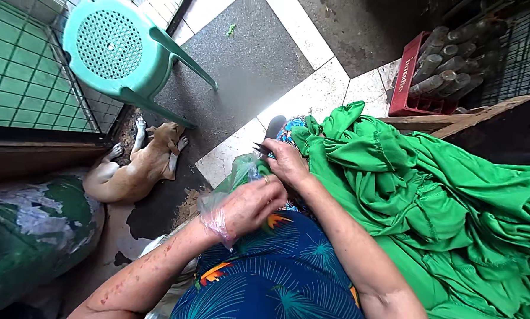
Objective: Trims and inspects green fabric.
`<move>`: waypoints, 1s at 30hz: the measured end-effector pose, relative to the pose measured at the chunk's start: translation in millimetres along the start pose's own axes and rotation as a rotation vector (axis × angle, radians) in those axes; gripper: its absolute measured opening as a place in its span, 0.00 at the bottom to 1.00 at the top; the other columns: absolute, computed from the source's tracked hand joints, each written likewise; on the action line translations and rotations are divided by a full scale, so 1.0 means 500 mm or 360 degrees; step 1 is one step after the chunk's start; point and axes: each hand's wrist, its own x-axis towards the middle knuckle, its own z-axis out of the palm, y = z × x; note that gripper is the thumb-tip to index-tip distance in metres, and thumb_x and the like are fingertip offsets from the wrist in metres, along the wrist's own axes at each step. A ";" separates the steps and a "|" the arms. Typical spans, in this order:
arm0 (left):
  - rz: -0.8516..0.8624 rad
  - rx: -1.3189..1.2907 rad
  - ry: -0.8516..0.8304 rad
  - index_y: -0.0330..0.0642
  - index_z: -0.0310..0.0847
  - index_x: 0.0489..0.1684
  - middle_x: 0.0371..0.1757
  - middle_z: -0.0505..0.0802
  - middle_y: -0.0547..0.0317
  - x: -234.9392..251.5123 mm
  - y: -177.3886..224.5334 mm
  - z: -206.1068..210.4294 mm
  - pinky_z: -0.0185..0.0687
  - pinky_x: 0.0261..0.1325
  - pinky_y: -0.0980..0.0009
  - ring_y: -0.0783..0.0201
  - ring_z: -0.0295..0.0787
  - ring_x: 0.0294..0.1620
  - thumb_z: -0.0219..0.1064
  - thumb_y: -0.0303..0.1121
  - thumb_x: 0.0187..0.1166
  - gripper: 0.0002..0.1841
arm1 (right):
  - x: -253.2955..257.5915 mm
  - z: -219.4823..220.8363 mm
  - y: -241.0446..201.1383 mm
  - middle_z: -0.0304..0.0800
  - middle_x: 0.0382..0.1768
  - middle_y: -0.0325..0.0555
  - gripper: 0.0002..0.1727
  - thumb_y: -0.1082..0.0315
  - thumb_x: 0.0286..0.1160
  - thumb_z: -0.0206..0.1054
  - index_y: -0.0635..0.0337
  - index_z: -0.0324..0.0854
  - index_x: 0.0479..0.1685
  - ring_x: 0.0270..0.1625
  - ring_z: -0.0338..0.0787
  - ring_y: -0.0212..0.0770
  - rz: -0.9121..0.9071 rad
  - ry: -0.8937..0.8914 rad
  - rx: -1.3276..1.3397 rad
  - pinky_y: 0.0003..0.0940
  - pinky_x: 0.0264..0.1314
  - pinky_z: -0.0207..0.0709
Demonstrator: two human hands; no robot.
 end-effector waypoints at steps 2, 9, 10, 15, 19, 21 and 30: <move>-0.0370 0.0235 0.0008 0.28 0.85 0.45 0.48 0.91 0.41 -0.006 -0.022 -0.022 0.88 0.54 0.53 0.48 0.92 0.50 0.58 0.28 0.85 0.11 | -0.005 0.004 0.008 0.91 0.48 0.65 0.12 0.70 0.85 0.63 0.72 0.84 0.55 0.56 0.91 0.62 0.0092 0.0018 0.0166 0.65 0.62 0.78; -0.1410 0.0632 0.0089 0.22 0.73 0.73 0.72 0.82 0.24 -0.015 -0.135 -0.028 0.71 0.72 0.32 0.27 0.81 0.71 0.51 0.22 0.89 0.19 | -0.041 -0.002 0.023 0.88 0.45 0.61 0.12 0.69 0.87 0.61 0.73 0.81 0.50 0.51 0.88 0.51 0.0195 0.0091 0.0455 0.51 0.60 0.78; -0.1400 0.0637 0.0100 0.23 0.68 0.79 0.78 0.78 0.26 -0.018 -0.143 -0.031 0.70 0.75 0.34 0.30 0.79 0.75 0.49 0.24 0.90 0.21 | -0.041 0.003 0.027 0.89 0.45 0.61 0.12 0.69 0.87 0.62 0.73 0.82 0.51 0.51 0.89 0.51 0.0229 0.0087 0.0475 0.50 0.60 0.78; -0.1518 0.0527 -0.0069 0.22 0.85 0.56 0.57 0.90 0.25 -0.015 -0.150 -0.063 0.72 0.69 0.33 0.29 0.87 0.63 0.61 0.30 0.88 0.15 | -0.038 0.015 0.031 0.92 0.46 0.58 0.13 0.71 0.89 0.58 0.72 0.82 0.56 0.52 0.91 0.48 0.0292 0.0012 0.0532 0.48 0.64 0.79; -0.1332 0.0574 0.0080 0.27 0.84 0.60 0.60 0.88 0.24 -0.033 -0.159 -0.058 0.68 0.70 0.28 0.25 0.83 0.66 0.69 0.23 0.79 0.14 | -0.042 0.017 0.048 0.90 0.53 0.59 0.13 0.72 0.88 0.58 0.72 0.81 0.59 0.58 0.89 0.47 0.0289 0.0098 0.0589 0.45 0.67 0.78; -0.1404 0.0511 -0.0008 0.37 0.66 0.86 0.70 0.81 0.20 -0.029 -0.138 -0.060 0.68 0.69 0.27 0.20 0.78 0.69 0.66 0.20 0.80 0.31 | -0.045 0.023 0.057 0.87 0.63 0.64 0.20 0.70 0.84 0.64 0.74 0.77 0.69 0.68 0.87 0.53 0.0252 0.0228 0.0521 0.49 0.75 0.75; -0.1102 -0.0285 -0.0062 0.33 0.82 0.36 0.26 0.85 0.57 -0.050 -0.149 -0.085 0.75 0.36 0.67 0.68 0.78 0.27 0.69 0.31 0.83 0.09 | -0.087 0.011 0.034 0.87 0.60 0.65 0.20 0.72 0.77 0.71 0.67 0.82 0.66 0.62 0.89 0.64 0.0253 -0.0175 -0.0199 0.69 0.66 0.75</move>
